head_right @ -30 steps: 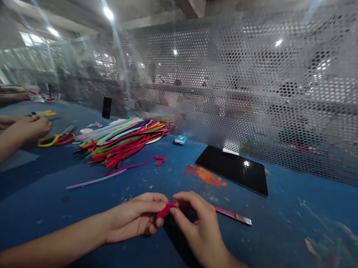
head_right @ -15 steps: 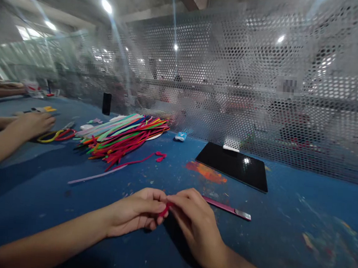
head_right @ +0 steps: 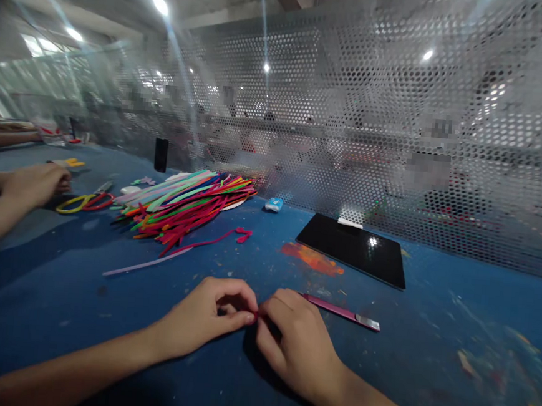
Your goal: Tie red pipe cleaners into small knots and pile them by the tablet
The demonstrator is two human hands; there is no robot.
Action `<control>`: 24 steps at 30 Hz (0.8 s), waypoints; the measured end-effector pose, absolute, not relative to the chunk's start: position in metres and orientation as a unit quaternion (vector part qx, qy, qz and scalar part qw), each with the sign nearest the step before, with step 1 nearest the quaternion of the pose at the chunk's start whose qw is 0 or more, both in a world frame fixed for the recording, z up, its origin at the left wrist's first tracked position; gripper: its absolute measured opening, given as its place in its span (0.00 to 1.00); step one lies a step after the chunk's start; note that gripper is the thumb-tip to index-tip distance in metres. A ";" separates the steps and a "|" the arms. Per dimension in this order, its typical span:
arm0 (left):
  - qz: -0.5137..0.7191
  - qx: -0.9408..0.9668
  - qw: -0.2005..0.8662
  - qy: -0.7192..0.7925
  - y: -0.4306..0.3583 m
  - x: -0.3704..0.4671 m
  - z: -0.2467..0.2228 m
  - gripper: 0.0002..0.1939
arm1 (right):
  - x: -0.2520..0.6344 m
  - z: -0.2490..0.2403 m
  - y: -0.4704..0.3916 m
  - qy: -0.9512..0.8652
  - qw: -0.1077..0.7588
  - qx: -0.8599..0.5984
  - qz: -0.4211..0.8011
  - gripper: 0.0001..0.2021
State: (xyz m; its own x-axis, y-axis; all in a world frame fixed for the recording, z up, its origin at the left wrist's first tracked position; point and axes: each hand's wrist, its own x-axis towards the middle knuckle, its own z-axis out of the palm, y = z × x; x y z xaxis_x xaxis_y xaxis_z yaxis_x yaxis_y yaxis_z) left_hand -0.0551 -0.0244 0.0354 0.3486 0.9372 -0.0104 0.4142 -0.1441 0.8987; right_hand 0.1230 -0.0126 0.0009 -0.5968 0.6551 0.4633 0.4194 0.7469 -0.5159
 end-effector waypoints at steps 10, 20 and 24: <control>0.342 0.568 0.587 0.465 -0.019 -0.058 0.032 0.11 | 0.123 0.002 -0.009 -0.849 0.391 -0.296 0.195 0.06; 0.242 0.385 0.807 0.377 -0.018 -0.063 0.028 0.17 | 0.145 0.004 0.000 -0.878 0.421 -0.138 -0.182 0.11; 0.347 0.462 0.692 0.433 -0.021 -0.057 0.032 0.13 | 0.135 0.000 0.001 -0.852 0.466 -0.211 -0.110 0.06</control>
